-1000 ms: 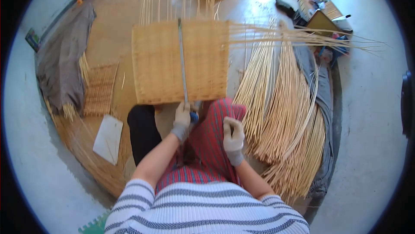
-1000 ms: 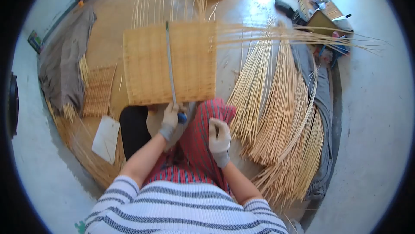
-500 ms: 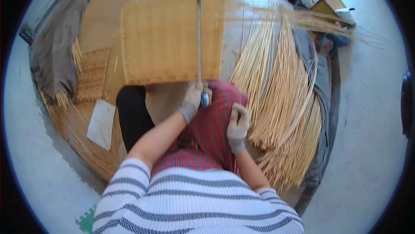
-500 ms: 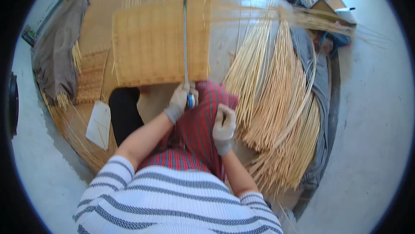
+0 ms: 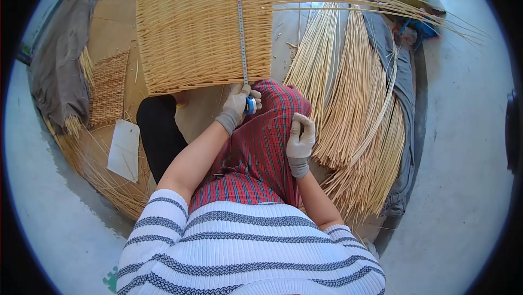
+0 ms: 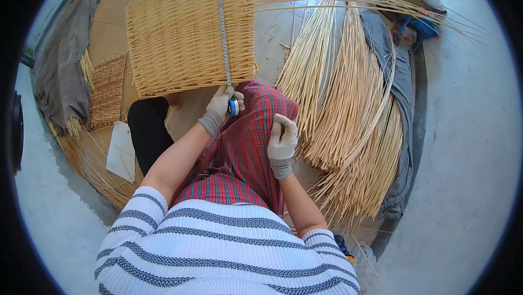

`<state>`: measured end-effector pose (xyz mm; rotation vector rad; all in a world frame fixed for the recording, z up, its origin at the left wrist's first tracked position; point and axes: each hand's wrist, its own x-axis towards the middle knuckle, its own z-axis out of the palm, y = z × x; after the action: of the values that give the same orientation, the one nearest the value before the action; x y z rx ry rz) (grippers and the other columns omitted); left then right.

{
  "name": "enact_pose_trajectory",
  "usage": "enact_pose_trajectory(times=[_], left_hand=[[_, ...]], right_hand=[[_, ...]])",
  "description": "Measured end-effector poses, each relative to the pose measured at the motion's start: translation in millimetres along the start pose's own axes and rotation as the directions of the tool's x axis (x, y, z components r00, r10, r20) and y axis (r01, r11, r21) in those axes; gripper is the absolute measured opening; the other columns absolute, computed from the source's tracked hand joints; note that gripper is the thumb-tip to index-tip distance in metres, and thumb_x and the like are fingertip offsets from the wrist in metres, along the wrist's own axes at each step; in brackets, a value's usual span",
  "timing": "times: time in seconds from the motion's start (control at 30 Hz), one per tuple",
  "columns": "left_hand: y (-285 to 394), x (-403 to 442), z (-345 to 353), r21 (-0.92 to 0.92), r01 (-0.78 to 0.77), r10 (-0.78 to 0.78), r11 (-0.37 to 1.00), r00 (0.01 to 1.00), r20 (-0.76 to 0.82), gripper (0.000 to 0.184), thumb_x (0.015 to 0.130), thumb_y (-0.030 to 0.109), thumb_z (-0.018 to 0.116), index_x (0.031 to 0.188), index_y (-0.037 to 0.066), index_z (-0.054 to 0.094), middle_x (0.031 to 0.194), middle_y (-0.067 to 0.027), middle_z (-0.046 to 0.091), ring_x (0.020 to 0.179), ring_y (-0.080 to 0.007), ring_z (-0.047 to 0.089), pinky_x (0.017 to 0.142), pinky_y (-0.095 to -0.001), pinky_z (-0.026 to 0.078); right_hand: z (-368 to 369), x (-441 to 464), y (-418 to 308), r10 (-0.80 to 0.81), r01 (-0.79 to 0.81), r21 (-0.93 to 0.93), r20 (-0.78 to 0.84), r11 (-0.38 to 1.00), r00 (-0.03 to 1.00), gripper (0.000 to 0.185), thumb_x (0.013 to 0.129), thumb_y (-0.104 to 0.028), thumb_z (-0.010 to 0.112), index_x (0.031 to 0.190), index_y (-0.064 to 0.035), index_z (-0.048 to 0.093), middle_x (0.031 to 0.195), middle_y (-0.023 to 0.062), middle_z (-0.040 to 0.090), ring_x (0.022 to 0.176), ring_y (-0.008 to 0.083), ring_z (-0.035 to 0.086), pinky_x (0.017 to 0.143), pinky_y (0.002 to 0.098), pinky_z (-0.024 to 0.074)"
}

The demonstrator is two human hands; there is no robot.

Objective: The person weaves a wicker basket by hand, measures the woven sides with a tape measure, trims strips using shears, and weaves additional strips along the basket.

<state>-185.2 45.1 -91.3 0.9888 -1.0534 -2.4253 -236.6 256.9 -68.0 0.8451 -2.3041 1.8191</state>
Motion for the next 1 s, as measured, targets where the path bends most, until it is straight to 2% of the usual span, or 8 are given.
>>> enact_pose_trajectory(times=[0.2,0.33,0.43,0.63,0.8,0.87,0.9,1.0], left_hand=[[-5.3,3.7,-5.1,0.043,0.001,-0.003,0.999,0.999,0.032,0.024,0.107,0.023,0.046,0.123,0.006,0.049,0.087,-0.0103,0.066,0.068,-0.0194,0.066,0.060,-0.0365,0.060],[-17.9,10.1,-7.9,-0.108,-0.013,0.022,0.994,0.996,0.081,0.025,0.107,0.023,0.045,0.118,0.001,0.052,0.083,-0.0102,0.065,0.066,-0.0209,0.064,0.060,-0.0374,0.057],[-36.4,19.3,-13.0,0.001,-0.207,0.207,0.978,0.975,0.078,0.026,0.107,0.024,0.044,0.112,0.001,0.055,0.081,-0.0100,0.066,0.066,-0.0206,0.064,0.061,-0.0367,0.056],[-14.4,-5.0,11.3,0.080,-0.115,0.107,0.990,0.989,0.101,0.027,0.107,0.027,0.045,0.105,0.003,0.057,0.079,-0.0088,0.066,0.063,-0.0187,0.063,0.059,-0.0344,0.056],[-16.4,-5.0,28.1,-0.048,-0.028,0.032,0.998,0.995,0.098,0.028,0.108,0.029,0.044,0.105,0.004,0.057,0.076,-0.0091,0.066,0.056,-0.0179,0.061,0.055,-0.0340,0.056],[-24.7,-2.0,29.6,-0.038,-0.091,0.095,0.995,0.987,0.132,0.031,0.106,0.033,0.046,0.105,0.004,0.056,0.074,-0.0097,0.064,0.055,-0.0208,0.061,0.051,-0.0357,0.054],[-27.7,-3.9,30.7,-0.029,-0.138,0.140,0.990,0.978,0.154,0.032,0.106,0.035,0.047,0.105,0.004,0.055,0.074,-0.0098,0.064,0.055,-0.0218,0.061,0.050,-0.0363,0.053],[-24.3,4.2,33.5,-0.122,0.082,-0.063,0.989,0.986,0.154,0.032,0.105,0.038,0.049,0.118,0.010,0.052,0.078,-0.0062,0.061,0.062,-0.0198,0.061,0.055,-0.0363,0.054]], right_hand=[[-1.5,0.6,-4.3,0.011,-0.010,-0.044,0.009,0.999,1.000,0.015,0.100,-0.008,0.057,0.112,-0.0008,0.063,0.107,0.0091,0.066,0.101,0.0185,0.063,0.091,0.0320,0.0506],[-4.1,1.8,-2.7,-0.053,0.050,-0.087,-0.036,0.995,0.998,0.014,0.100,-0.009,0.058,0.110,-0.0012,0.064,0.104,0.0106,0.067,0.098,0.0206,0.064,0.089,0.0334,0.0508],[-6.3,3.1,-1.5,-0.060,0.054,-0.130,-0.039,0.990,0.997,0.013,0.100,-0.008,0.058,0.110,-0.0012,0.064,0.104,0.0109,0.067,0.098,0.0221,0.065,0.090,0.0339,0.0505],[-4.8,2.9,1.7,-0.027,0.022,-0.083,-0.060,0.996,0.998,0.011,0.098,-0.006,0.059,0.107,-0.0020,0.065,0.100,0.0104,0.066,0.094,0.0243,0.065,0.087,0.0356,0.0508],[-10.2,1.0,9.4,-0.005,-0.001,-0.096,-0.063,0.995,0.998,0.011,0.098,-0.005,0.058,0.107,-0.0021,0.064,0.101,0.0106,0.066,0.095,0.0249,0.065,0.088,0.0352,0.0507],[-11.3,-1.0,14.6,0.001,-0.006,-0.044,-0.105,0.999,0.994,0.012,0.098,-0.004,0.058,0.108,-0.0019,0.064,0.103,0.0120,0.066,0.097,0.0258,0.064,0.089,0.0353,0.0503],[-15.2,1.7,6.2,-0.002,-0.006,-0.107,-0.070,0.994,0.998,0.012,0.100,-0.005,0.057,0.109,-0.0012,0.063,0.105,0.0110,0.066,0.099,0.0215,0.064,0.092,0.0334,0.0493],[-20.3,4.4,-5.0,-0.031,0.017,-0.193,-0.072,0.981,0.997,0.013,0.100,-0.006,0.056,0.109,-0.0004,0.063,0.105,0.0120,0.065,0.099,0.0253,0.064,0.091,0.0329,0.0495]])
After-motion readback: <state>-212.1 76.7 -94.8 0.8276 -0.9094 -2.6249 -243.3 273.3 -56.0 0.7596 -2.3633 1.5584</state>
